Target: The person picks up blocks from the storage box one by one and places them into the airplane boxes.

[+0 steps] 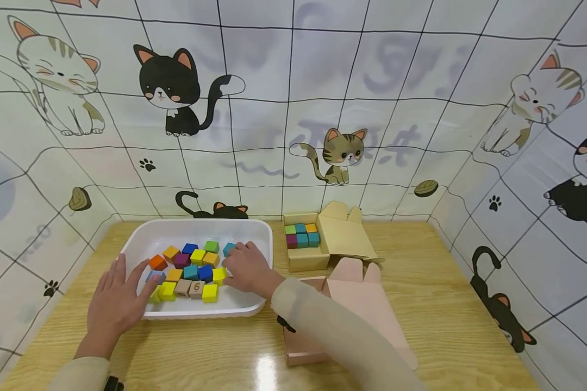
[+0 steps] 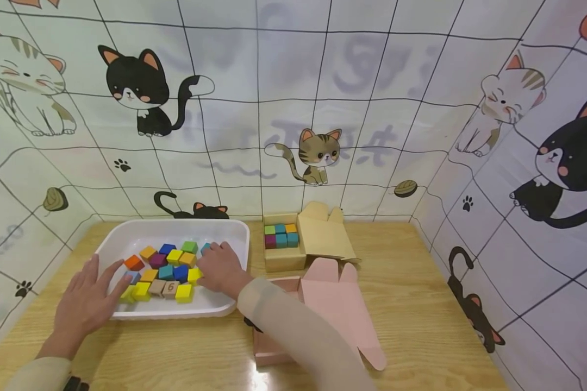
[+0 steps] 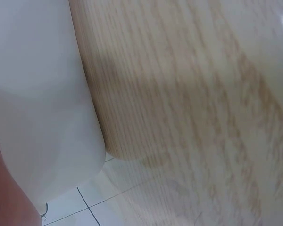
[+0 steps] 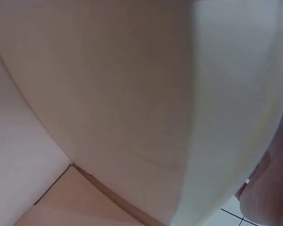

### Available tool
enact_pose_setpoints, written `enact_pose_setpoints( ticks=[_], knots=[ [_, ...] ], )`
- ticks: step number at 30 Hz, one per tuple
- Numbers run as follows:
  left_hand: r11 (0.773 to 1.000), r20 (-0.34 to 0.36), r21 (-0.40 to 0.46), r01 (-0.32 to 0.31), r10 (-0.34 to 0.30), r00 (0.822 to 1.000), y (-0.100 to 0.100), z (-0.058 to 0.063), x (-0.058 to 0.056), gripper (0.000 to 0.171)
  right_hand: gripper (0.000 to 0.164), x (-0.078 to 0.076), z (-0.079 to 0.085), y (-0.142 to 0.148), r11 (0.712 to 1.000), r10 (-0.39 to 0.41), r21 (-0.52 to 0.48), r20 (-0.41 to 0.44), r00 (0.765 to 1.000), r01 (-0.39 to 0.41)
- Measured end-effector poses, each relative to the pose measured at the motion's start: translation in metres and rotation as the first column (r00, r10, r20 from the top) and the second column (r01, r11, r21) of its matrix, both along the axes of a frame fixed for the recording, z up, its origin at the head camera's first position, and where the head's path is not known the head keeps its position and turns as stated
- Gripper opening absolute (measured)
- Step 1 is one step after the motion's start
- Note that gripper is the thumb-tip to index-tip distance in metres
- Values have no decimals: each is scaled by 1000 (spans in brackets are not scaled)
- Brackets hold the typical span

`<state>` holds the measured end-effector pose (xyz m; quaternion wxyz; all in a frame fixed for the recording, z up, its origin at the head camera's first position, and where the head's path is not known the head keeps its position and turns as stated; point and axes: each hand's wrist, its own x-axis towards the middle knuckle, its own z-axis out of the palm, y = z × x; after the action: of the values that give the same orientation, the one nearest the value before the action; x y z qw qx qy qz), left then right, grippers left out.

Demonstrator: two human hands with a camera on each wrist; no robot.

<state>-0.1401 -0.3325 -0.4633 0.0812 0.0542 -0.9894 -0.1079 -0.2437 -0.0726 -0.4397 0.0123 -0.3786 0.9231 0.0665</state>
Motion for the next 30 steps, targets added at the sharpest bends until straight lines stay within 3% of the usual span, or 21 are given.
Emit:
enact_pose_setpoints(
  ticks=[22, 30],
  knots=[
    [1000, 7, 8, -9, 9, 1000, 0, -1, -1, 69, 36, -4, -15, -8, 1000, -1, 14, -19, 1000, 1],
    [1000, 0, 1, -1, 1, 1000, -2, -4, -2, 69, 35, -6, -3, 2, 1000, 9, -1, -60, 998, -9]
  ],
)
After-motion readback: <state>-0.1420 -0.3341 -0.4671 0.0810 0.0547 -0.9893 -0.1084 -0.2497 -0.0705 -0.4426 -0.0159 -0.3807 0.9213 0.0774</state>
